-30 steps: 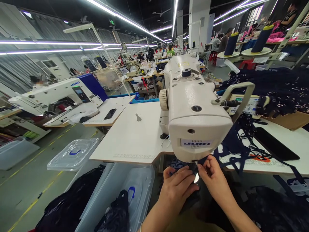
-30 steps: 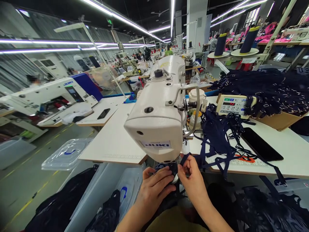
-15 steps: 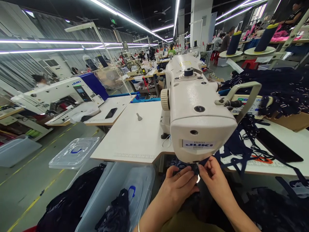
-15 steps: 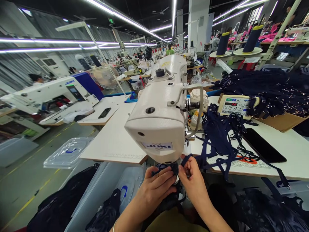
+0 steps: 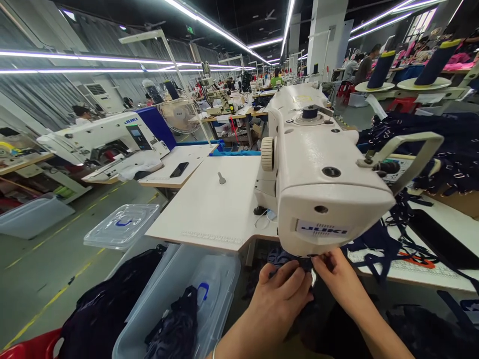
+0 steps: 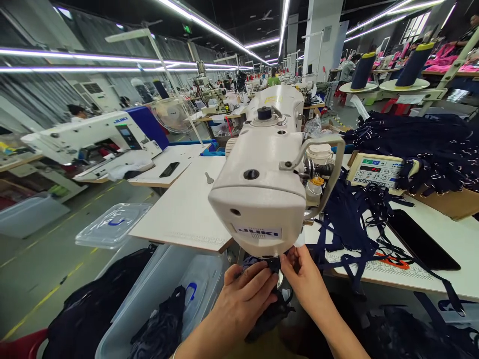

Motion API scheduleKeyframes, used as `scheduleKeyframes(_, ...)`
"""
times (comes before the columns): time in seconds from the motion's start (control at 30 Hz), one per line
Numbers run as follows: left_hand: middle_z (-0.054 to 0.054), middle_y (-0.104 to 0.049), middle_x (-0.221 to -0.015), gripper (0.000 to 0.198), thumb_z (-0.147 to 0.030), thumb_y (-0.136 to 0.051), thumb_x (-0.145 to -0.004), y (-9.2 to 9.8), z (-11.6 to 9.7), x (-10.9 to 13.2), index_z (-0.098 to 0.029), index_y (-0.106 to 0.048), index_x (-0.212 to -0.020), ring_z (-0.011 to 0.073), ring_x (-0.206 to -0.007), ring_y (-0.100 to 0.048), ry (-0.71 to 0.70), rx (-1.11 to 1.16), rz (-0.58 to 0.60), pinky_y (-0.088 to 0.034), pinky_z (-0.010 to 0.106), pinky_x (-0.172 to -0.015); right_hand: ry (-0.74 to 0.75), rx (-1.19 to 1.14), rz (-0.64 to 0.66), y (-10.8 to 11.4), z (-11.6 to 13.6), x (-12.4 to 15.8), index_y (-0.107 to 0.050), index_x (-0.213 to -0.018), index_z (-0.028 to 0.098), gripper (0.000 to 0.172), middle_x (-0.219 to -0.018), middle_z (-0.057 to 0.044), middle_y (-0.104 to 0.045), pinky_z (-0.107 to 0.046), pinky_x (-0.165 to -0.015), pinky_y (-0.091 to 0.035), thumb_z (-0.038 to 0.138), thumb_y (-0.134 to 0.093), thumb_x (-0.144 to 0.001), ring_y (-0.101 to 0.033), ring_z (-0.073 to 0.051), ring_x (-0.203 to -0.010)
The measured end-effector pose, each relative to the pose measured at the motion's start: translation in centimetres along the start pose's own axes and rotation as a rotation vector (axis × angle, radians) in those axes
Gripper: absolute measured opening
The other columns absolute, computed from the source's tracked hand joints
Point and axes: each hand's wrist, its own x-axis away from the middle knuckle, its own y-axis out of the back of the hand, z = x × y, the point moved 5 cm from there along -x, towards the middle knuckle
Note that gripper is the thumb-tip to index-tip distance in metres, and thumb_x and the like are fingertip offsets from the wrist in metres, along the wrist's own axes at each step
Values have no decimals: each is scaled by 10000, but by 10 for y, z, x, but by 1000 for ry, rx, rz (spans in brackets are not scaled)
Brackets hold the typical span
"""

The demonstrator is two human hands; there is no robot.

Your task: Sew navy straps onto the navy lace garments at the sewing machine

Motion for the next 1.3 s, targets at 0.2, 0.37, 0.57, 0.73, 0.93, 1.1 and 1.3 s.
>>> scheduleKeyframes(0.2, -5, -666, -1061, 227, -305, -507, -982, -2, 0, 0, -221, -592, -1174, 145, -1127, -561, 6, 13, 12, -349, 291, -896, -12, 68, 6, 2, -5, -2, -545, -1025, 227, 263, -800, -17, -617, -289, -718, -514, 414, -569, -842, -619, -201, -818)
scheduleKeyframes(0.37, 14, -657, -1091, 274, -332, -479, -989, -4, -4, -1, -212, -570, -1218, 163, -1100, -562, 78, 0, 13, -343, 325, -903, 41, 279, -1, 11, 1, -20, -635, -879, 205, 205, -868, -67, -684, -386, -804, -503, 368, -567, -773, -621, -275, -951)
scheduleKeyframes(0.57, 26, -642, -1111, 302, -349, -543, -957, -6, -8, -6, -193, -581, -1212, 169, -1064, -566, 143, -112, -19, -338, 333, -900, 202, 332, 72, 6, 9, -39, -686, -817, 230, 173, -886, -81, -736, -440, -877, -502, 283, -541, -740, -637, -304, -1011)
scheduleKeyframes(0.73, 29, -635, -1131, 273, -327, -504, -973, -6, -8, -9, -191, -594, -1192, 167, -1066, -558, 169, -132, -48, -327, 348, -923, 265, 364, 15, 5, 6, -50, -657, -693, 272, 67, -799, -83, -727, -479, -862, -511, 323, -617, -708, -627, -338, -1004)
scheduleKeyframes(0.93, 29, -649, -1118, 274, -298, -450, -995, -6, -11, -12, -165, -598, -1183, 170, -1070, -543, 168, -136, -54, -324, 346, -892, 258, 388, -1, 7, 3, -60, -676, -831, 290, 153, -865, -66, -721, -442, -759, -545, 327, -672, -682, -605, -322, -1020)
scheduleKeyframes(1.1, 23, -640, -1134, 279, -307, -484, -980, -8, -13, -11, -166, -597, -1192, 170, -1076, -541, 187, -156, -56, -321, 342, -904, 257, 410, 13, 9, 2, -63, -690, -813, 295, 160, -863, -63, -727, -417, -728, -554, 339, -679, -659, -619, -316, -982)
scheduleKeyframes(1.3, 36, -651, -1103, 270, -283, -474, -983, -8, -15, -11, -151, -608, -1177, 176, -1051, -556, 194, -166, -79, -315, 341, -910, 258, 426, -30, 13, -3, -64, -687, -756, 293, 96, -807, -56, -727, -419, -734, -559, 301, -645, -670, -632, -308, -955)
